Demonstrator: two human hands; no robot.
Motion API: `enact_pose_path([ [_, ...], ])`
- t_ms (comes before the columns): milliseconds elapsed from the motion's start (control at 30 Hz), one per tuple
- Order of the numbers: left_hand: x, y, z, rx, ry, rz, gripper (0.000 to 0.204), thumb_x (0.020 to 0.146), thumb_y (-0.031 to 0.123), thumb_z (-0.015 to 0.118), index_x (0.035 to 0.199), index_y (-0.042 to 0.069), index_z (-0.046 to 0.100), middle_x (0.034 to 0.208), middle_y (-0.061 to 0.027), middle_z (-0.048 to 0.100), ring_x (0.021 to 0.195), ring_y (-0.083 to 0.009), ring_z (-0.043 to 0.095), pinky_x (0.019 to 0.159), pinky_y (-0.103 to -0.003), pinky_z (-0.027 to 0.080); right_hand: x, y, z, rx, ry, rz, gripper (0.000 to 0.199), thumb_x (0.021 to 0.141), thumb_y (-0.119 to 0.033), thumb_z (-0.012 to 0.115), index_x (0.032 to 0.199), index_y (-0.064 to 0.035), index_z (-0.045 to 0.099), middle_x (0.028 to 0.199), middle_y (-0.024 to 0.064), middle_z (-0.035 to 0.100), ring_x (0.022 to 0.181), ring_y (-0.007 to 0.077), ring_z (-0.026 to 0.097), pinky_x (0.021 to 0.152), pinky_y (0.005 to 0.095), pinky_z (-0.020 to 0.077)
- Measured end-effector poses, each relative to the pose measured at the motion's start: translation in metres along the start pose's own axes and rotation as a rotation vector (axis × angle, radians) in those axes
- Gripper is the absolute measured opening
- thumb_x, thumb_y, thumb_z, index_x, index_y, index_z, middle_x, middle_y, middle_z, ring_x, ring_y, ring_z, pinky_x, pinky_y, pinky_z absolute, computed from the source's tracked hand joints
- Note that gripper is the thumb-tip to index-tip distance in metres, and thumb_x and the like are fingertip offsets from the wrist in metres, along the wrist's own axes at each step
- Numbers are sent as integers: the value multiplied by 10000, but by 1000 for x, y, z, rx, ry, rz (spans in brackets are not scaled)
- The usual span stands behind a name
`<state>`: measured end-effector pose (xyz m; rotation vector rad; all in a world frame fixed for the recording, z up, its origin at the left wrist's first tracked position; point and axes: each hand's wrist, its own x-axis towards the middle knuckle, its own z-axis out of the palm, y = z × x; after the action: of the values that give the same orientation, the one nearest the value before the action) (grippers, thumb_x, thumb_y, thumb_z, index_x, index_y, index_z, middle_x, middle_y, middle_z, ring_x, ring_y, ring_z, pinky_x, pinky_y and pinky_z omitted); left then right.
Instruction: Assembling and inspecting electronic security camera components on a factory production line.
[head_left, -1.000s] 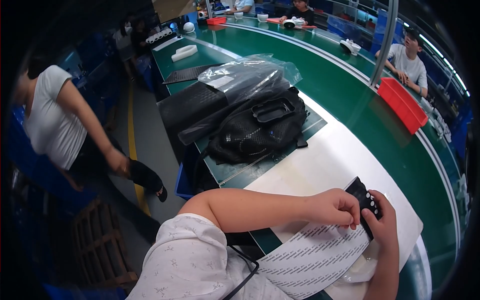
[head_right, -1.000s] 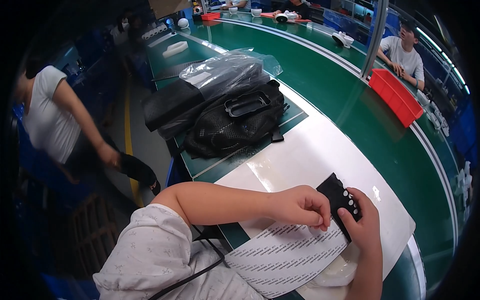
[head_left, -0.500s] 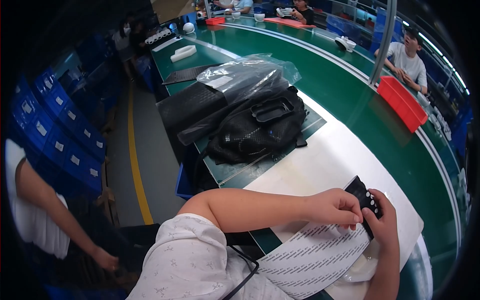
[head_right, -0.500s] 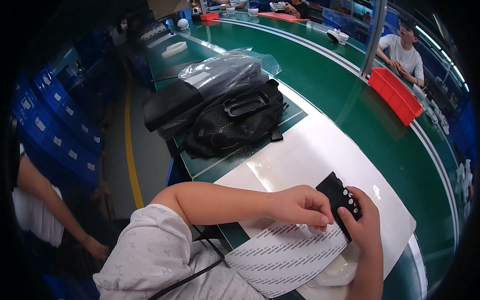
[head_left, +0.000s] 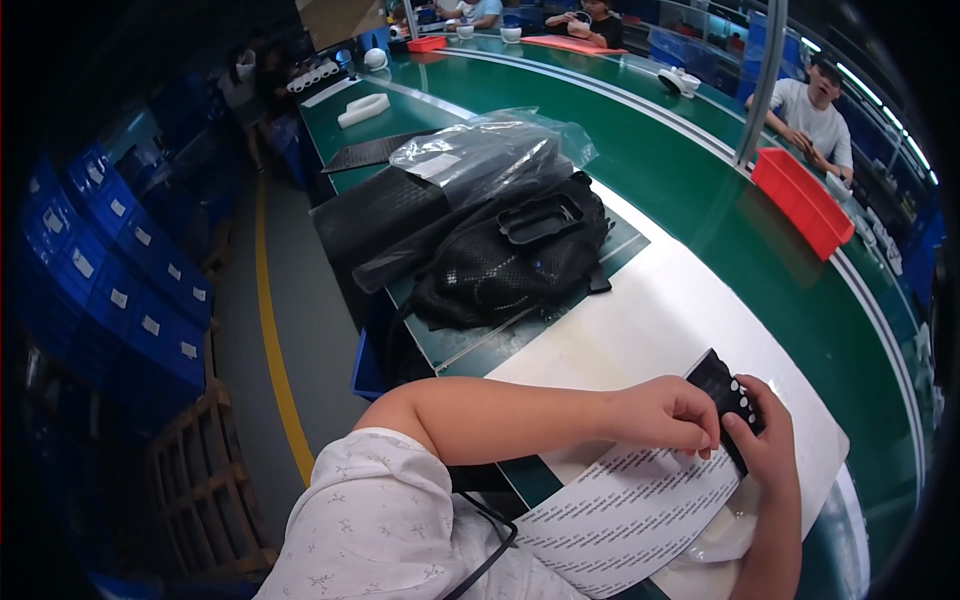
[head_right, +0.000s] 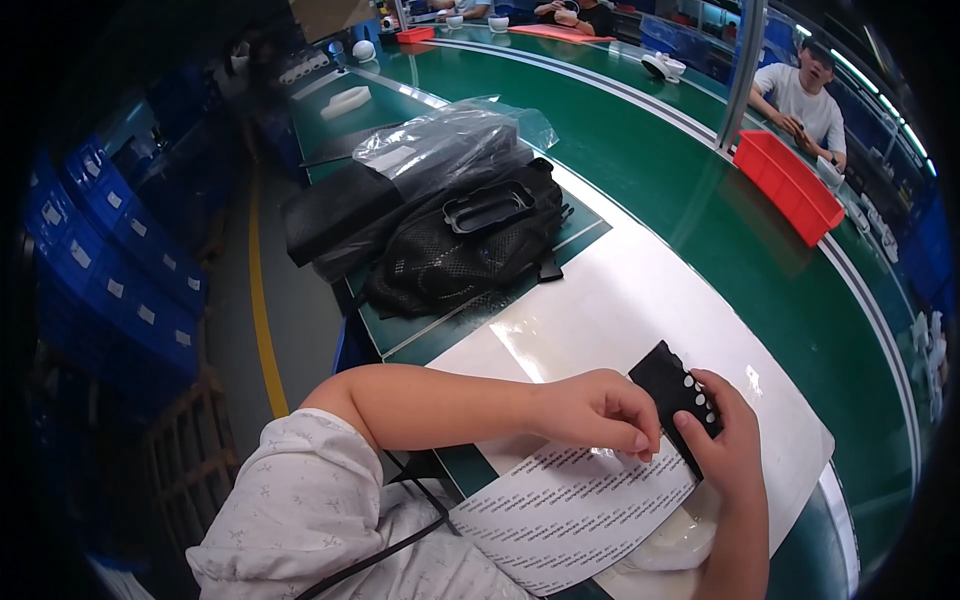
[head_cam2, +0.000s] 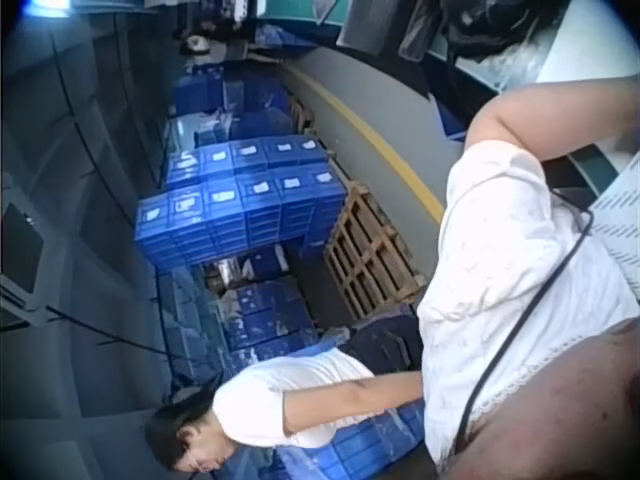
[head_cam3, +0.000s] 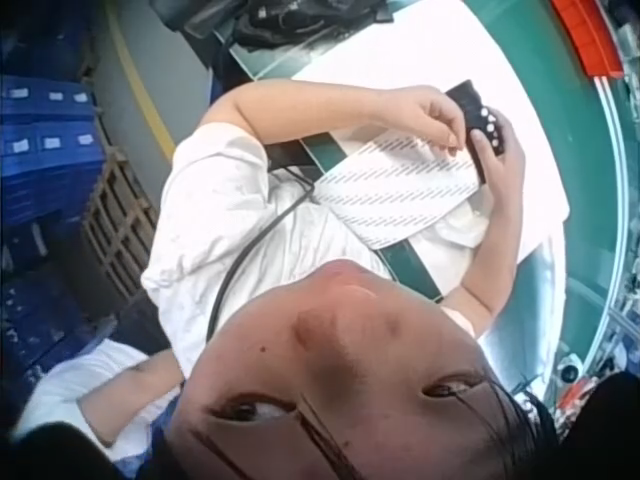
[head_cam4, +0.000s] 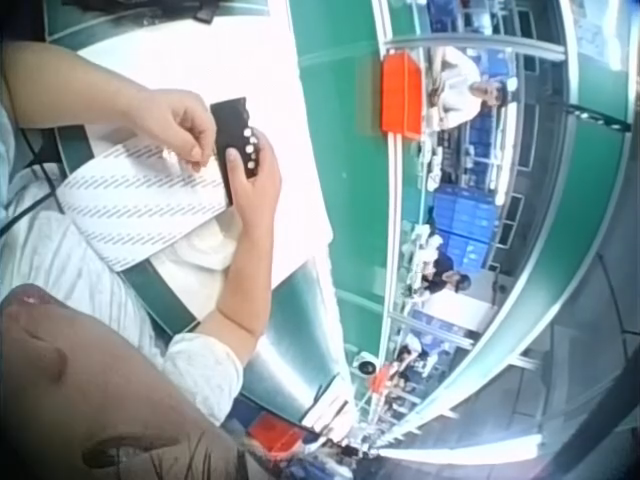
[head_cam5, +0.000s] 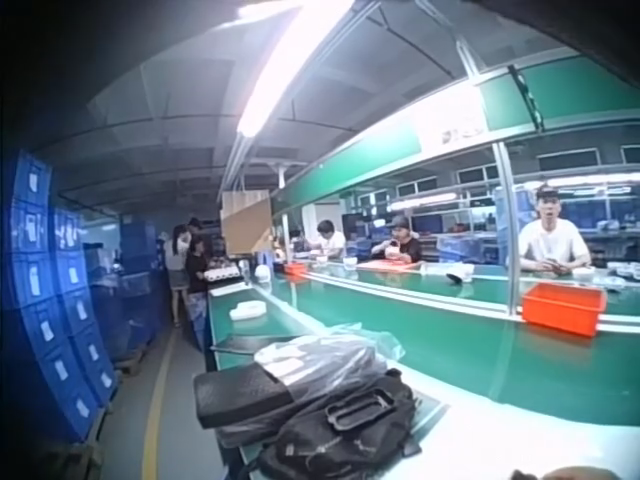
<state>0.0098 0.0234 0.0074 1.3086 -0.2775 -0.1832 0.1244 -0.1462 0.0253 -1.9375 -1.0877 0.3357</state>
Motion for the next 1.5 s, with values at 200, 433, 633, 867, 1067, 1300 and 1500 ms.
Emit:
enact_pose_path([
  [200, 0, 0, 1, 27, -3, 19, 105, 770, 7, 497, 833, -11, 579, 826, -93, 616, 800, -135, 588, 720, -244, 456, -1, -2, -1, 0, 5, -10, 410, 667, -79, 613, 1055, -2, 507, 898, 101, 562, 799, 162, 534, 732, 262, 422],
  [433, -2, 0, 1, 18, 12, 20, 116, 759, -15, 478, 822, -17, 575, 821, -96, 616, 799, -138, 591, 727, -244, 458, 1, -4, 1, -2, -8, 0, 402, 670, -83, 613, 1050, 0, 510, 897, 95, 562, 793, 154, 533, 726, 257, 422],
  [633, -1, -1, 0, -6, 5, 21, 114, 758, -17, 476, 817, -18, 574, 822, -100, 615, 798, -141, 594, 724, -243, 460, 0, 0, 0, 30, -10, 9, 412, 669, -105, 620, 1053, -3, 511, 889, 89, 562, 775, 146, 527, 712, 251, 419],
  [867, -1, 0, 0, -1, 9, -4, 108, 758, -17, 481, 813, -19, 574, 822, -100, 614, 803, -142, 593, 725, -245, 461, 0, -1, -1, 26, -26, 15, 417, 677, -93, 608, 1069, -1, 499, 891, 74, 554, 794, 130, 513, 717, 242, 409],
  [1067, -2, -1, 0, -12, 4, 16, 114, 757, -22, 476, 814, -18, 574, 818, -99, 613, 802, -140, 593, 724, -243, 460, 0, -1, -1, 29, -44, 26, 423, 686, -82, 599, 1085, 0, 487, 912, 62, 541, 822, 123, 502, 737, 236, 399],
  [1300, -1, -4, -2, 22, 2, 28, 122, 748, -29, 474, 808, -18, 579, 808, -92, 611, 773, -125, 581, 717, -236, 458, 0, -3, -2, -1, -46, 17, 421, 685, -86, 601, 1082, -3, 491, 920, 58, 541, 820, 122, 500, 745, 238, 395],
  [1500, -1, -2, 0, 4, 25, 5, 111, 763, -8, 489, 829, -13, 578, 818, -84, 610, 760, -120, 573, 709, -234, 455, 1, -2, -2, 3, -50, 22, 421, 681, -84, 600, 1081, -6, 494, 916, 59, 543, 818, 122, 500, 738, 237, 398],
])
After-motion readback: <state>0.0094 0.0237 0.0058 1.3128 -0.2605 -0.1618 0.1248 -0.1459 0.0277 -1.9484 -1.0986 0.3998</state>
